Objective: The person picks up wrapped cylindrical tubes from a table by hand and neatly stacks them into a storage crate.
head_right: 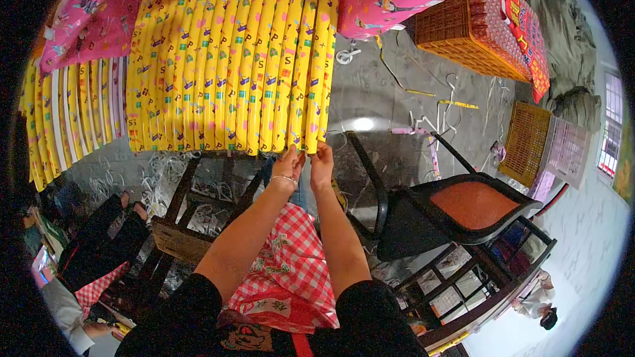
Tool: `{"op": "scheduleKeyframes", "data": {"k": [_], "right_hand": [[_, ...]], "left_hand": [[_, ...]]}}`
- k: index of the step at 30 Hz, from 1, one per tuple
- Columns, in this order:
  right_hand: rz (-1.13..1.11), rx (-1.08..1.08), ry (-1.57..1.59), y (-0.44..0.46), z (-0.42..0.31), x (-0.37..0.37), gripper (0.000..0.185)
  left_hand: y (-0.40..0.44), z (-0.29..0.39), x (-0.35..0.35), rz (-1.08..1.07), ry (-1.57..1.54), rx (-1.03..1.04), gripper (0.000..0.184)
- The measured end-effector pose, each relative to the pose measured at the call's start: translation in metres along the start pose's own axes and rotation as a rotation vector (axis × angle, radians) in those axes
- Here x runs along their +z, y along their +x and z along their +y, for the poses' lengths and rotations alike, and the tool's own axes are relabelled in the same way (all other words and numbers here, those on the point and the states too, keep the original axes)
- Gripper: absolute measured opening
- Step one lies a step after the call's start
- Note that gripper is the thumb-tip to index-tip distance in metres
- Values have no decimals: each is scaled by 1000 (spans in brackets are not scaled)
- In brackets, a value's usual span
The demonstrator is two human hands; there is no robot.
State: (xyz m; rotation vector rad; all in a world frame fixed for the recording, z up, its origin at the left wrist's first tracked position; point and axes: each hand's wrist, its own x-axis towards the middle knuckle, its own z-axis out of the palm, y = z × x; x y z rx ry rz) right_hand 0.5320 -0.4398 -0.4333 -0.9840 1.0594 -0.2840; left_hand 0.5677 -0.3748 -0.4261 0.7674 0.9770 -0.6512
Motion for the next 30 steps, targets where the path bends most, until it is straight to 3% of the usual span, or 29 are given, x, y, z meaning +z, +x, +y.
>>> {"op": "scheduleKeyframes", "data": {"k": [1, 3, 7, 10, 12, 13, 15, 16, 17, 19, 21, 23, 30], "right_hand": [[0, 1, 0, 0, 2, -3, 11], [-37, 230, 183, -3, 0, -9, 13], [-25, 395, 268, -1, 5, -14, 13], [-156, 292, -87, 4, 9, -18, 18], [124, 535, 219, 8, 7, -15, 30], [115, 532, 220, 10, 7, -12, 30], [162, 171, 150, 9, 8, -9, 49], [136, 130, 186, 6, -3, -4, 52], [131, 128, 188, 5, -16, 0, 52], [11, 292, 581, 6, -34, 2, 51], [68, 326, 502, 11, -34, 15, 45], [131, 127, 219, 15, -16, 20, 41], [185, -38, -32, 6, -14, 38, 33]], "left_hand": [[-3, 4, 4, 1, 0, 0, 30], [-9, 11, 8, 131, 36, -130, 30], [-2, 10, 4, 138, 51, -153, 30], [-2, 10, 10, 218, 93, -149, 30], [3, 10, 14, 217, -84, -151, 27], [6, 9, 15, 213, -86, -144, 27], [6, 5, 9, 61, -188, -92, 35], [3, 7, 8, 73, -269, -151, 34], [2, 9, 8, 70, -270, -145, 34], [-2, 16, 14, 129, -256, -264, 34], [-5, 21, 25, 82, -292, -217, 34], [-6, 24, 32, 152, -378, -276, 26], [-5, 24, 21, 31, -303, -271, 22]]}}
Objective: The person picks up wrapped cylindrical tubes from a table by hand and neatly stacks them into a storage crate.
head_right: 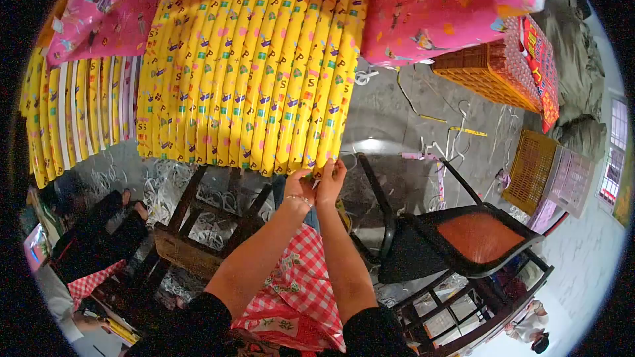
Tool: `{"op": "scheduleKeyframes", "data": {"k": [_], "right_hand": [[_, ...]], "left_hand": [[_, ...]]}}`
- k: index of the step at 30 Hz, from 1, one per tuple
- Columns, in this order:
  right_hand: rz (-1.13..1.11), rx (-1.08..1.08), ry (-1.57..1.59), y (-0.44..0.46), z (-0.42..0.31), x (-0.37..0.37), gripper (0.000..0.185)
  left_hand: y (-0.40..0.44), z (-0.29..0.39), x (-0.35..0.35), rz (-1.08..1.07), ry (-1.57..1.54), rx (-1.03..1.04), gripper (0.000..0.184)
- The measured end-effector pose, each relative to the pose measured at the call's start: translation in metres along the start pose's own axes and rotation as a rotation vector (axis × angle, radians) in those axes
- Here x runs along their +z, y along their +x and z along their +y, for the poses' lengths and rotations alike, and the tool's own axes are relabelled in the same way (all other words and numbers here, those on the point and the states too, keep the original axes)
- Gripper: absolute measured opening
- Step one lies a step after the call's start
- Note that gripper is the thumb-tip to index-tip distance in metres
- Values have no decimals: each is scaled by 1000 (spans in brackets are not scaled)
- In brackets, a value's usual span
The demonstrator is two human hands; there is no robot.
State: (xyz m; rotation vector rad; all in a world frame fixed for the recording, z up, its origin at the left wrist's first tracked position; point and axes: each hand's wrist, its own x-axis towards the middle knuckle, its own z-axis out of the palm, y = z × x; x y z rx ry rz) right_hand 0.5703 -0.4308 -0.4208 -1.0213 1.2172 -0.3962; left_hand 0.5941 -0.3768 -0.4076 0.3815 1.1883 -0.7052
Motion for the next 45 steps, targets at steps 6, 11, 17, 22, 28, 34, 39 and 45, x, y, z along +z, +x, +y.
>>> {"op": "scheduleKeyframes", "data": {"k": [6, 11, 17, 22, 28, 34, 39, 45], "right_hand": [[-38, -666, -871, 25, -36, 20, 31], [-55, -705, -885, 31, -40, 26, 31], [39, -689, -811, 19, -21, 24, 32], [14, -588, -875, 37, -32, 36, 33], [2, -674, -949, 62, -21, 22, 30], [-142, -203, -509, 86, -25, 37, 37], [-321, -91, -507, 65, -43, 64, 49], [-422, -320, -458, 92, -60, 75, 52]], "left_hand": [[1, -3, -18, 32, 62, 149, 20], [1, 0, -15, 107, 41, 95, 29], [9, 4, -23, 70, 85, 5, 30], [6, 13, -37, -6, 167, -63, 41], [-30, 24, -55, 183, 133, -60, 50], [-50, 54, -87, 225, 335, 114, 42], [-43, 90, -112, 292, 191, 149, 40], [-29, 143, -134, 306, 368, 636, 31]]}}
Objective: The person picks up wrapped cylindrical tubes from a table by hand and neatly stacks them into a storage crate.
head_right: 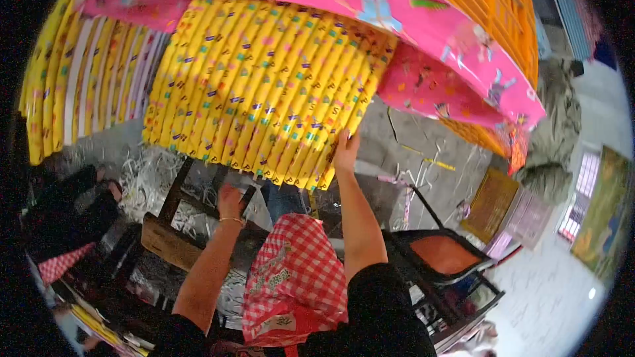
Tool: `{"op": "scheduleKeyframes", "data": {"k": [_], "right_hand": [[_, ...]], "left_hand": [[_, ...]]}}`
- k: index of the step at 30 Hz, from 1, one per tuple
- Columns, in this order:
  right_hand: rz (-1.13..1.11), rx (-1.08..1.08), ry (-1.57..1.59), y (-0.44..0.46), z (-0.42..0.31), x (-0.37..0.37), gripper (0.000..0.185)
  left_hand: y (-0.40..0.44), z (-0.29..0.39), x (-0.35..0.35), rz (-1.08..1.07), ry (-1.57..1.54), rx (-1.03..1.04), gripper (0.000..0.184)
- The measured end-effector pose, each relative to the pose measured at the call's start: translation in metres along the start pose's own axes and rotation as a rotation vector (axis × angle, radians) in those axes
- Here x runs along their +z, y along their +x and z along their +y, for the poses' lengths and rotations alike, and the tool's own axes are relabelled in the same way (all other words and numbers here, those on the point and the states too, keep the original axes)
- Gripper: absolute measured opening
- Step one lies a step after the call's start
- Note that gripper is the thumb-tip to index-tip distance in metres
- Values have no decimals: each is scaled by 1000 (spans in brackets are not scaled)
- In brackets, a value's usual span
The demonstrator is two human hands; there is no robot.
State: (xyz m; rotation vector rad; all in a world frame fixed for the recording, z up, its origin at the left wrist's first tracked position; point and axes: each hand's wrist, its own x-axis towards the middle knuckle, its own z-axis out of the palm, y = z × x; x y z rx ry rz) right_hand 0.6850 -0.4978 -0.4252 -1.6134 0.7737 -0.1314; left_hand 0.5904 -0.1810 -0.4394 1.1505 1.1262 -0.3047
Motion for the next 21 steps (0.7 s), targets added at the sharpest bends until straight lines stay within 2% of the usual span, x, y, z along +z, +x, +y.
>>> {"op": "scheduleKeyframes", "data": {"k": [2, 3, 5, 7, 9, 12, 13, 14, 16, 17, 18, 20, 21], "right_hand": [[93, -216, -25, 9, -28, 14, 54], [107, -222, -8, 25, -19, 14, 55], [153, -231, 19, 49, -18, 12, 56], [32, -228, 143, 64, -37, 13, 56], [98, -155, 148, 83, -37, 14, 60], [276, 22, 26, 106, -49, 15, 67], [428, -2, -109, 133, -19, 14, 65], [451, 10, -102, 140, -8, 13, 65], [470, -162, -343, 139, -6, 18, 58], [427, -162, -204, 134, -11, 20, 47], [435, -160, -197, 127, -22, 19, 47], [283, -64, -8, 120, -37, 18, 37], [236, -35, 62, 117, -43, 18, 34]], "left_hand": [[12, 30, -9, 66, 253, 224, 35], [6, 69, -7, 69, 483, 122, 38], [36, 81, -36, 52, 436, 135, 35], [43, 94, -45, 28, 388, 157, 33], [38, 111, -55, 46, 261, 150, 43], [65, 100, -111, -77, 312, 62, 45], [62, 98, -117, -34, 332, 9, 46], [58, 97, -121, 12, 352, -44, 46], [43, 93, -119, 67, 323, -76, 46], [36, 91, -115, 135, 264, -109, 46], [32, 89, -114, 131, 271, -101, 46], [25, 84, -111, 65, 546, -120, 47], [25, 79, -108, 81, 472, -152, 45]]}}
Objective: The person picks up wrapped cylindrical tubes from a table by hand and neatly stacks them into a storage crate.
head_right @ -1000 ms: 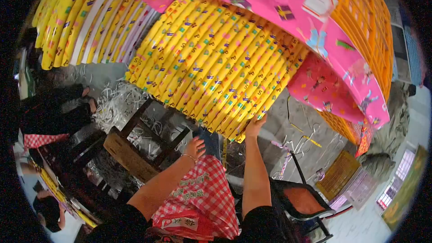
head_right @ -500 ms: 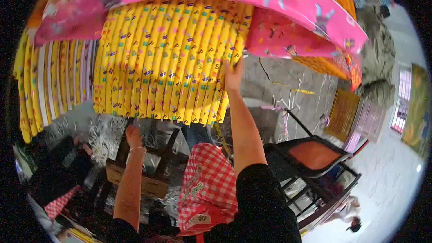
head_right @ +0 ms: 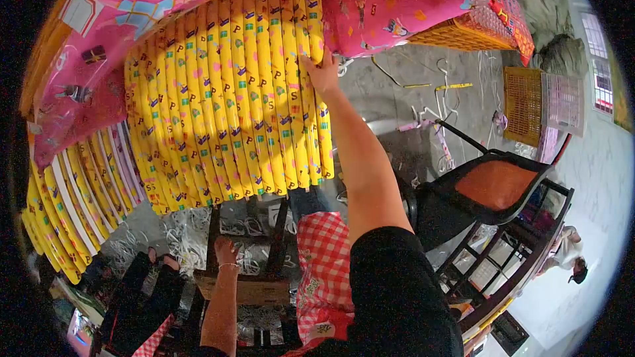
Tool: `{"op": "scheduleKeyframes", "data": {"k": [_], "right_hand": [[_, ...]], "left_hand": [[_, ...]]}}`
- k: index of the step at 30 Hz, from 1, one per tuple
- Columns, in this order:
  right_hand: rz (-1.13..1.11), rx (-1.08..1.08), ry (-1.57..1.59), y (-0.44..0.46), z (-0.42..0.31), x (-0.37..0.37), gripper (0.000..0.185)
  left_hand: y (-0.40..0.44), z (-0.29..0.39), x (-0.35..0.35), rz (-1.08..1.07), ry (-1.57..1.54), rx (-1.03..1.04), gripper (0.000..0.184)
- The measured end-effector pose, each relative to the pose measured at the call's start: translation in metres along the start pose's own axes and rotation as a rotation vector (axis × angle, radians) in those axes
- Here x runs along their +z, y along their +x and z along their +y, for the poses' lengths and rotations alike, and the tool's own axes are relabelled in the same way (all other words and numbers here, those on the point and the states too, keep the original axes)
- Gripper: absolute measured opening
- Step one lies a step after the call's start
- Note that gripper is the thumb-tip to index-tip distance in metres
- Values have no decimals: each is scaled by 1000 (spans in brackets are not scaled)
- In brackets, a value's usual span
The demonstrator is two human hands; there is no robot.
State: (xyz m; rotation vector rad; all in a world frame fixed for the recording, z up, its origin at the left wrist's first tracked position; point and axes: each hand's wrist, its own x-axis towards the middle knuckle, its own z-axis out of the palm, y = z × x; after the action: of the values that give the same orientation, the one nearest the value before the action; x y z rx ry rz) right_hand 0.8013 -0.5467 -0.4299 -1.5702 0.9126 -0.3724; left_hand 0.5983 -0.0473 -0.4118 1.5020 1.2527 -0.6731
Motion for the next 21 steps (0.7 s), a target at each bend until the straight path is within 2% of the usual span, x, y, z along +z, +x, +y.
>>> {"op": "scheduleKeyframes", "data": {"k": [1, 3, 4, 5, 6, 7, 8, 11, 12, 13, 15, 16, 17, 18, 19, 21], "right_hand": [[-6, -2, -2, 6, 13, -6, 34], [-248, -248, -38, 23, 26, -17, 41], [-214, -99, 147, 15, 8, -12, 33], [-208, 62, 335, 1, -11, -5, 25], [-209, 178, 166, 10, -3, -10, 22], [-233, 176, 220, -3, -25, -7, 21], [-255, -77, -11, 6, -14, -6, 21], [0, -474, -858, 33, 36, -16, 35], [2, -496, -895, 27, 24, -9, 41], [-45, -531, -881, 15, 10, -7, 46], [-108, -577, -908, -3, -4, 11, 57], [-63, -432, -1107, -10, -1, 28, 57], [-25, -415, -1308, -33, -5, 50, 56], [-86, -433, -1362, -58, -13, 70, 57], [-140, -448, -1421, -84, -24, 84, 58], [-193, -386, -1303, -166, -65, 124, 50]], "left_hand": [[-8, 6, 7, 2, -6, -2, 45], [-25, 19, 19, -49, 58, -32, 45], [-25, 13, 18, -16, 14, -20, 45], [-20, 3, 12, -73, -60, 6, 45], [-22, 0, 1, -120, -139, 45, 45], [-36, 2, -6, -110, -160, 53, 46], [-41, -3, -18, -91, -129, 90, 46], [-62, -15, -57, -38, -71, 251, 47], [-92, -5, -75, -40, -123, 331, 47], [-122, 7, -97, 61, -215, 377, 47], [-180, 25, -135, 255, 132, 419, 42], [-198, 20, -155, 347, 137, 349, 38], [-194, -8, -176, 378, -17, 340, 37], [-192, -38, -196, 395, -162, 334, 36], [-203, -56, -213, 468, -155, 305, 35], [-231, -80, -242, 560, -183, 291, 35]]}}
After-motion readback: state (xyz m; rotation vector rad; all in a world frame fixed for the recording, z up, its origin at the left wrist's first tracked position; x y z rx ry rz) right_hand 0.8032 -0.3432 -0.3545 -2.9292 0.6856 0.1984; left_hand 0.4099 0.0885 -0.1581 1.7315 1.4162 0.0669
